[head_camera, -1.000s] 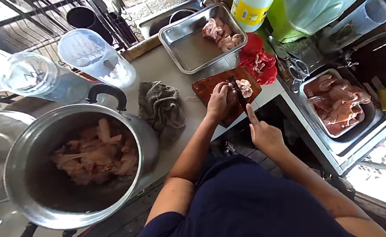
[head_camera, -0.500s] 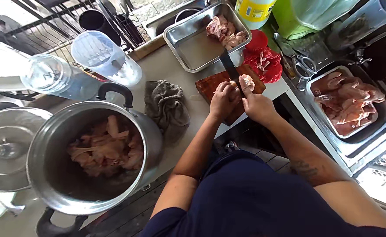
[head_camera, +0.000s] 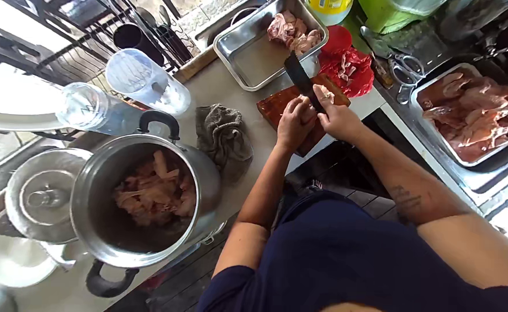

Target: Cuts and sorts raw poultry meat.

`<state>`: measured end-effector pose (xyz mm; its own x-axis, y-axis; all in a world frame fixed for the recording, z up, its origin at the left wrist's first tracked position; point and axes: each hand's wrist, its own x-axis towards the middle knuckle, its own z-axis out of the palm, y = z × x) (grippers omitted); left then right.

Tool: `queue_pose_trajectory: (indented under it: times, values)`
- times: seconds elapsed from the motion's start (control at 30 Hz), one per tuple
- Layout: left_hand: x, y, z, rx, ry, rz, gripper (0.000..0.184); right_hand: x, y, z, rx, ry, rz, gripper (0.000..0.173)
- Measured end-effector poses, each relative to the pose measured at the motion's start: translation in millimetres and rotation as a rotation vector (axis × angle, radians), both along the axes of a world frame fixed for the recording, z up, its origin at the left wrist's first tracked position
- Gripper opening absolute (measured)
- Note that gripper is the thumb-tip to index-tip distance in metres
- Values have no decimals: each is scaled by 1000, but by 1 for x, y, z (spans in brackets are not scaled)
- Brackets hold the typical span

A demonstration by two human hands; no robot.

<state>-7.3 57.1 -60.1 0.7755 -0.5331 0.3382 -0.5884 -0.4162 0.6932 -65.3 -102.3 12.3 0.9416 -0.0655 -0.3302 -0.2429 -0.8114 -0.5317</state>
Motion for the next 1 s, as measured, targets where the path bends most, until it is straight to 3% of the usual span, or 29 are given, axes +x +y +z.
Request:
queue_pose_trajectory:
  times: [0.1,0.17,0.3,0.4,0.63,0.73,0.8,0.87,0.93,1.0]
  values:
    - [6,3,-4,1,-32,-20,43,-1,-34,-13,494,16,-115,67]
    - [4,7,-5,6,-19,-46,43,-7,-39,-15,613,17,-170,66]
    - [2,11,-4,-76,-24,-13,44,-20,-13,29,42,-151,-131,65]
    - [0,14,-3,-82,-44,-7,42,-34,6,43,-138,-299,-156,67]
    - [4,14,-11,-89,-124,15,24,-34,13,-5,-308,-149,36,63]
    - [2,14,-12,-106,-118,31,25,-32,11,8,-318,-168,48,61]
    - [1,15,-13,-163,-128,50,29,-37,12,36,-274,-374,-13,62]
    - [0,17,-19,-274,-161,71,31,-41,14,59,-234,-722,-96,59]
    - [0,19,-29,-401,-181,110,33,-37,15,52,-221,-908,-130,58]
    - [-1,18,-36,-476,-198,146,28,-36,18,25,-254,-513,-76,63]
